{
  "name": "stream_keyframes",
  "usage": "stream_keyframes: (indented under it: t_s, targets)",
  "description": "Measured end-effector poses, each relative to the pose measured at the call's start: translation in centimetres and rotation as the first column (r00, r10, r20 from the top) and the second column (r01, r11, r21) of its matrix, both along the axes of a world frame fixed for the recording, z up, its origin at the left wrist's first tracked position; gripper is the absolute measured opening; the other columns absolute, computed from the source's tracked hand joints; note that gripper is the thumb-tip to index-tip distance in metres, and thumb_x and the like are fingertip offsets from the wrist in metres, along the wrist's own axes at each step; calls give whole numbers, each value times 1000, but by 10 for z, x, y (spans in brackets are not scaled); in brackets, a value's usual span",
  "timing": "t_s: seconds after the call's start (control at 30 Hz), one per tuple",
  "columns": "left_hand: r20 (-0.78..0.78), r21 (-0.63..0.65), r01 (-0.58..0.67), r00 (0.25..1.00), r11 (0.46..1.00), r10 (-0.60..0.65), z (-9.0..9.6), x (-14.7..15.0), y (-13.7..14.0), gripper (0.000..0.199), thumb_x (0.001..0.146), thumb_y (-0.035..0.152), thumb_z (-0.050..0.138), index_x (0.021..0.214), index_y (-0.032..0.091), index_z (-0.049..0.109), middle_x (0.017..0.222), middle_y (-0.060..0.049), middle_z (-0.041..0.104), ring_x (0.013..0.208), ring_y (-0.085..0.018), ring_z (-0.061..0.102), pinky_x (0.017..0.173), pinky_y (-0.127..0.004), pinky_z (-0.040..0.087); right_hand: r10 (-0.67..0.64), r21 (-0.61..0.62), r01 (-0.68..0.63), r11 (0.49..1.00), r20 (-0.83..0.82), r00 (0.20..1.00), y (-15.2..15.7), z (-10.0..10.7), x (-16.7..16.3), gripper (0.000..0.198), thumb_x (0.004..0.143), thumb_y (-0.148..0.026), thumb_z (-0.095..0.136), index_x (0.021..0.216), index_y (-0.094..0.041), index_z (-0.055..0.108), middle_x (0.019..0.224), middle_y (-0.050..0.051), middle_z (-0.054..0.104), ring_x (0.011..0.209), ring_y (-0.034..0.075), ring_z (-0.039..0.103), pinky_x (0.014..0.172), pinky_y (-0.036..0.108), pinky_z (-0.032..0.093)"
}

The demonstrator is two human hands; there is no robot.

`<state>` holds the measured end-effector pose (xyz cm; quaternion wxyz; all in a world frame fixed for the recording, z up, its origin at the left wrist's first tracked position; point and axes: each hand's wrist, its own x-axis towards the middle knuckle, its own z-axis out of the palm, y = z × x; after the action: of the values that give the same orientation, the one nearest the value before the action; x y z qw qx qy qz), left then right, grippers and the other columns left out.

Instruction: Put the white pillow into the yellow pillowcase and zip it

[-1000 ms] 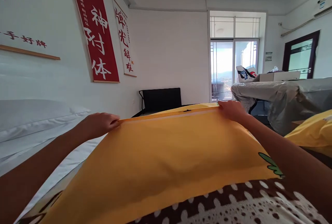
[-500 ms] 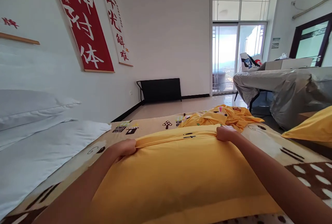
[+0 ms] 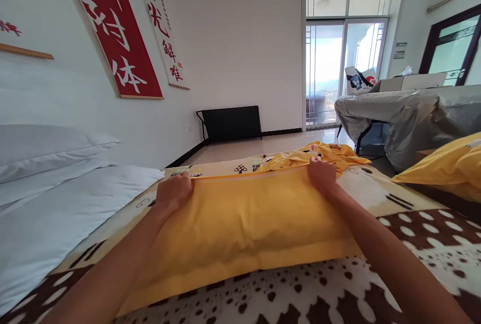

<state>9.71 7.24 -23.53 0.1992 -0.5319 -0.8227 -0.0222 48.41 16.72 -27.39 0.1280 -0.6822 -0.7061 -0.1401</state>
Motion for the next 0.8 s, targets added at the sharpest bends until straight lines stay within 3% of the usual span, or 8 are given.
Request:
stream_keyframes:
  t_s: [0.1, 0.2, 0.27, 0.33, 0.47, 0.57, 0.7, 0.8]
  targets:
    - [-77, 252, -4, 997, 968, 24, 47, 6, -17, 40, 91, 18, 20, 111, 4, 52, 105, -19, 61, 90, -32, 62, 66, -36, 41, -55, 360, 120, 925, -185, 981, -7, 36, 18, 31, 91, -22, 32, 110, -13, 56, 103, 16, 61, 87, 25, 61, 66, 32, 40]
    - [-139, 615, 46, 989, 787, 51, 71, 6, -34, 37, 93, 26, 22, 105, 7, 52, 98, -15, 61, 77, -24, 62, 55, -30, 33, 135, 754, 193, 628, -350, 927, -11, 55, 34, 21, 88, -20, 34, 88, -16, 55, 85, 10, 59, 79, 22, 57, 64, 30, 37]
    - [-232, 719, 151, 972, 678, 30, 59, -2, -47, 30, 91, 26, 29, 95, 9, 54, 88, -12, 62, 73, -21, 61, 54, -28, 32, 265, 877, 150, 456, -295, 918, -16, 45, 46, 18, 87, -19, 34, 82, -18, 51, 75, 7, 55, 74, 21, 53, 65, 31, 36]
    - [-408, 662, 327, 912, 674, -42, 23, -15, -63, 22, 86, 26, 39, 80, 13, 56, 74, -8, 62, 69, -20, 60, 55, -28, 35, 337, 920, -7, 391, -136, 932, -25, 17, 58, 16, 87, -19, 37, 78, -20, 49, 68, 4, 51, 69, 21, 50, 65, 31, 36]
    - [-648, 197, 642, 653, 741, -393, -74, -39, -93, 22, 83, 21, 46, 65, 17, 56, 56, -3, 58, 57, -20, 59, 59, -31, 41, 479, 698, -542, 468, 315, 819, -46, -65, 74, 15, 86, -15, 44, 73, -20, 50, 66, 3, 53, 66, 18, 49, 69, 32, 37]
    - [-539, 92, 586, 709, 805, -454, -114, -38, -105, 24, 83, 14, 42, 72, 14, 63, 63, -6, 64, 59, -22, 62, 58, -32, 45, 551, 564, -667, 487, 394, 735, -56, -106, 77, 18, 86, -13, 45, 72, -18, 54, 67, 4, 57, 66, 18, 51, 71, 32, 39]
    - [-220, -104, 413, 878, 905, -426, -104, -21, -113, 30, 81, 16, 41, 71, 15, 69, 73, -13, 70, 76, -30, 67, 70, -41, 50, 610, 469, -737, 487, 421, 671, -65, -107, 84, 21, 87, -17, 45, 70, -18, 59, 63, 4, 59, 63, 18, 56, 69, 32, 43]
    - [69, -211, 441, 897, 872, -437, -78, -25, -126, 33, 85, 31, 40, 87, 22, 71, 90, -9, 72, 90, -29, 66, 81, -42, 50, 655, 273, -722, 636, 303, 692, -79, -77, 102, 19, 87, -26, 47, 79, -22, 64, 73, 4, 66, 72, 19, 61, 72, 32, 46]
